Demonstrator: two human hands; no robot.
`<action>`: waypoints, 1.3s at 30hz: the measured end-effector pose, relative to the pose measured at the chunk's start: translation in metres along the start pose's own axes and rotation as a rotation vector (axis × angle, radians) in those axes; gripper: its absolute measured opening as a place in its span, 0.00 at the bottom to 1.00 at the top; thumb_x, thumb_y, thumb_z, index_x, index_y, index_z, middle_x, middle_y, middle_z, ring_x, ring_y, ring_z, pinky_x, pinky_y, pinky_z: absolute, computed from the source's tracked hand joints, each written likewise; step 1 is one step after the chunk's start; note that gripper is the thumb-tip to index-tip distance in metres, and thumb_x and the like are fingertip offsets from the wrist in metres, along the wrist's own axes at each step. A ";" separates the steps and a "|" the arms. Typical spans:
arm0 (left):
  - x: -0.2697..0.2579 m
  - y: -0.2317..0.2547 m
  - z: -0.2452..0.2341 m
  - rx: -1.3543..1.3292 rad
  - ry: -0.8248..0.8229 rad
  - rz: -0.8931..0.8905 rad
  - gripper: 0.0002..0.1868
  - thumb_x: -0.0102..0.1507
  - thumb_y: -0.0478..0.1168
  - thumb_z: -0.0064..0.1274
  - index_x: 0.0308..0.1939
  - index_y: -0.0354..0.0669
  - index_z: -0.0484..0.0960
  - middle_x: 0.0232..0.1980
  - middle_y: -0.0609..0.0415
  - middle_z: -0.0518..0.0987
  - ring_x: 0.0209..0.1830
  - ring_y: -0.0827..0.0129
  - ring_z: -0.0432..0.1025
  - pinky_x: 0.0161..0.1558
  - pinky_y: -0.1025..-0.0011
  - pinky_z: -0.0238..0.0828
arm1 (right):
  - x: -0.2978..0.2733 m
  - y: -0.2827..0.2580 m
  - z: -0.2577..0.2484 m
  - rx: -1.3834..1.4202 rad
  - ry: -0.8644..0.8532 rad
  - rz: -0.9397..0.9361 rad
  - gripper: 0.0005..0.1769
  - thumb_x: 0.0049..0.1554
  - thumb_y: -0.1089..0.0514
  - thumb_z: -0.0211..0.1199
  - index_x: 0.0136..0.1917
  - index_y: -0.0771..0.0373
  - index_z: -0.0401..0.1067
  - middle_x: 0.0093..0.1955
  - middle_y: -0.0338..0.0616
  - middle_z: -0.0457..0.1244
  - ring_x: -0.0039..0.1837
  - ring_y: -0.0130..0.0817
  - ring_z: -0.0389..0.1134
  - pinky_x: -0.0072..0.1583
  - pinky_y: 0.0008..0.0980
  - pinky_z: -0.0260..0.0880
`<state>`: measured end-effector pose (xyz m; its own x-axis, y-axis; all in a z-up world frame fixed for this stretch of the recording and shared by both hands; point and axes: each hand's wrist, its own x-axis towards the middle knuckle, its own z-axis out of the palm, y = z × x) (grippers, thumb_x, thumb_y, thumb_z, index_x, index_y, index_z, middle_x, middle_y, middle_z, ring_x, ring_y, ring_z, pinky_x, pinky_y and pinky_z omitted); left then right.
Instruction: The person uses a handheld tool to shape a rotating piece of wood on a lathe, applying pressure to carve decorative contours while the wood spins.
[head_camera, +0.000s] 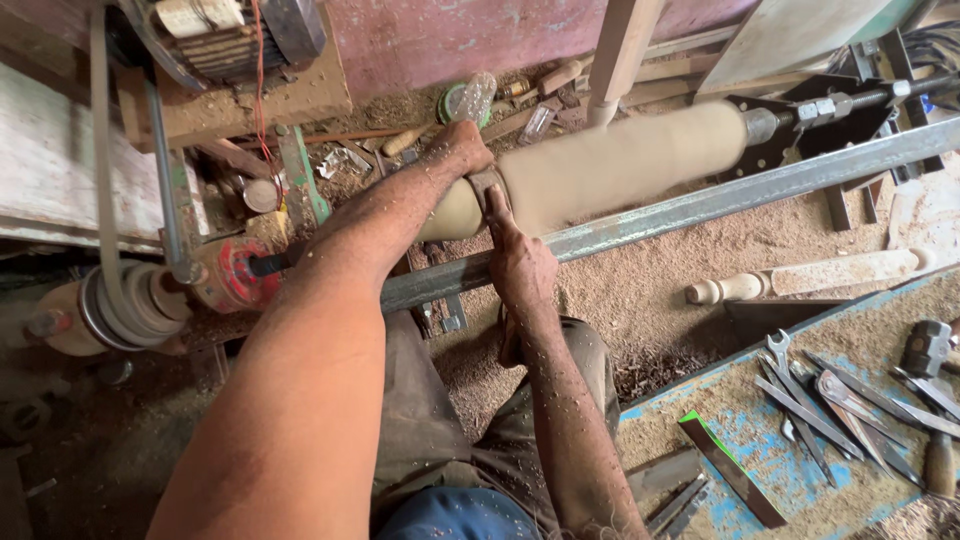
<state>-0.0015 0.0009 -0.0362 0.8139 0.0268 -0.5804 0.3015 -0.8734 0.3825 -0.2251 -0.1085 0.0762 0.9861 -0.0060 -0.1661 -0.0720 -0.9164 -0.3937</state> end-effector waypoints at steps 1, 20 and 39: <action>-0.002 -0.001 -0.002 0.018 0.015 0.015 0.21 0.57 0.38 0.60 0.52 0.32 0.78 0.40 0.50 0.76 0.29 0.68 0.70 0.29 0.68 0.72 | 0.001 -0.001 0.000 -0.013 0.012 -0.007 0.36 0.66 0.55 0.51 0.84 0.39 0.46 0.34 0.53 0.71 0.31 0.40 0.70 0.32 0.42 0.71; -0.052 -0.017 -0.053 0.193 0.111 0.097 0.15 0.63 0.44 0.62 0.49 0.41 0.82 0.40 0.53 0.79 0.27 0.71 0.69 0.27 0.68 0.72 | -0.010 -0.003 0.010 0.128 0.014 -0.137 0.35 0.70 0.51 0.51 0.85 0.45 0.43 0.35 0.50 0.71 0.27 0.30 0.65 0.27 0.34 0.65; -0.122 -0.055 -0.095 0.521 0.351 0.975 0.10 0.64 0.30 0.56 0.35 0.53 0.85 0.25 0.57 0.74 0.23 0.72 0.73 0.25 0.69 0.77 | 0.021 0.009 -0.018 -0.251 0.220 -0.543 0.31 0.64 0.60 0.50 0.79 0.66 0.57 0.31 0.53 0.66 0.24 0.33 0.62 0.24 0.32 0.62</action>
<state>-0.0701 0.0917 0.0820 0.7062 -0.7054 0.0601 -0.7038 -0.6902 0.1682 -0.2021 -0.1240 0.0853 0.8818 0.4285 0.1973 0.4580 -0.8777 -0.1410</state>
